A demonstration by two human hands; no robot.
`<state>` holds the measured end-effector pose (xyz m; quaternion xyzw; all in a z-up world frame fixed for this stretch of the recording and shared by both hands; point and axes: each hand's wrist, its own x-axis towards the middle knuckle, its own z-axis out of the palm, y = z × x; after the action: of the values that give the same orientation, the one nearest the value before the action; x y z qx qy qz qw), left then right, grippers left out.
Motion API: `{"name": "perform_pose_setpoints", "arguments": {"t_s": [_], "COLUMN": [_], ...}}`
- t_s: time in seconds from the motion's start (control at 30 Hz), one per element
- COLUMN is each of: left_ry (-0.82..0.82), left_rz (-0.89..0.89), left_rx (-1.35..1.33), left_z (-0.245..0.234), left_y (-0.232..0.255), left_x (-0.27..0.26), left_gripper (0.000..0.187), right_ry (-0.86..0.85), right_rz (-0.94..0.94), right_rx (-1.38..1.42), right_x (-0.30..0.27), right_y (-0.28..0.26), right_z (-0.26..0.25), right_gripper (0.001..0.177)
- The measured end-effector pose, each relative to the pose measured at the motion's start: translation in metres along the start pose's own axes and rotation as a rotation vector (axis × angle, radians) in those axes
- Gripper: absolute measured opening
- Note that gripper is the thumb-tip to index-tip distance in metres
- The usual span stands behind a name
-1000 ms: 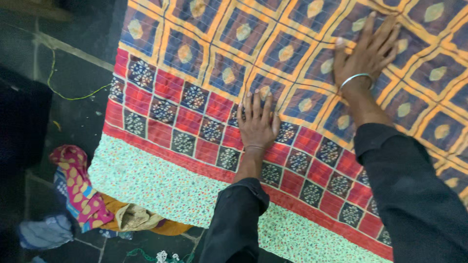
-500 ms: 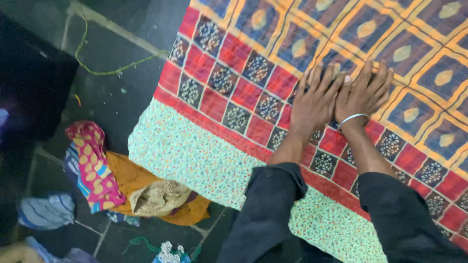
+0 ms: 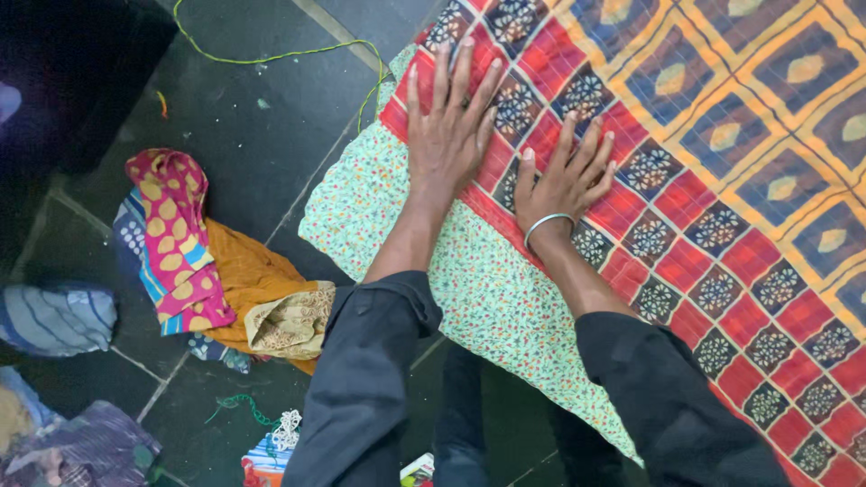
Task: The person smooths a large patterned bedspread on the floor with both hands, repeatedly pressing and rubbing the surface to flatten it. They briefly fold a section of a floral-patterned fabric and then continue smoothing the main bedspread.
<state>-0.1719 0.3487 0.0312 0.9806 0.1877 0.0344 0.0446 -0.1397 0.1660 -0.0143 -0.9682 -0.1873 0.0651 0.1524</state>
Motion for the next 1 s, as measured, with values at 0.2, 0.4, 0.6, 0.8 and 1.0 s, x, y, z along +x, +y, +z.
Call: {"name": "perform_pose_setpoints", "arguments": {"t_s": [0.2, 0.4, 0.6, 0.8, 1.0], "left_ry": [-0.312, -0.392, -0.156, 0.122, 0.244], "left_rz": [-0.482, -0.542, -0.535, -0.656, -0.812], "left_rx": [-0.235, -0.472, -0.517, -0.055, -0.406], "left_z": [-0.024, -0.008, -0.021, -0.052, -0.032], "left_y": [-0.05, -0.09, -0.094, -0.077, -0.086], "left_x": [-0.022, -0.008, -0.019, -0.107, -0.148], "left_gripper": [0.053, 0.067, 0.05, 0.039, 0.037], "right_ry": [0.02, 0.051, 0.062, 0.062, 0.057], "right_rz": [0.034, 0.014, 0.012, 0.003, 0.007], "right_rx": [-0.031, -0.061, -0.073, -0.071, -0.078], "right_x": [-0.003, 0.002, 0.002, -0.002, 0.002], "right_y": [-0.016, -0.015, -0.013, -0.015, -0.016], "right_z": [-0.004, 0.005, 0.009, 0.007, 0.007], "right_gripper": [0.074, 0.072, 0.073, 0.073, 0.075]}}
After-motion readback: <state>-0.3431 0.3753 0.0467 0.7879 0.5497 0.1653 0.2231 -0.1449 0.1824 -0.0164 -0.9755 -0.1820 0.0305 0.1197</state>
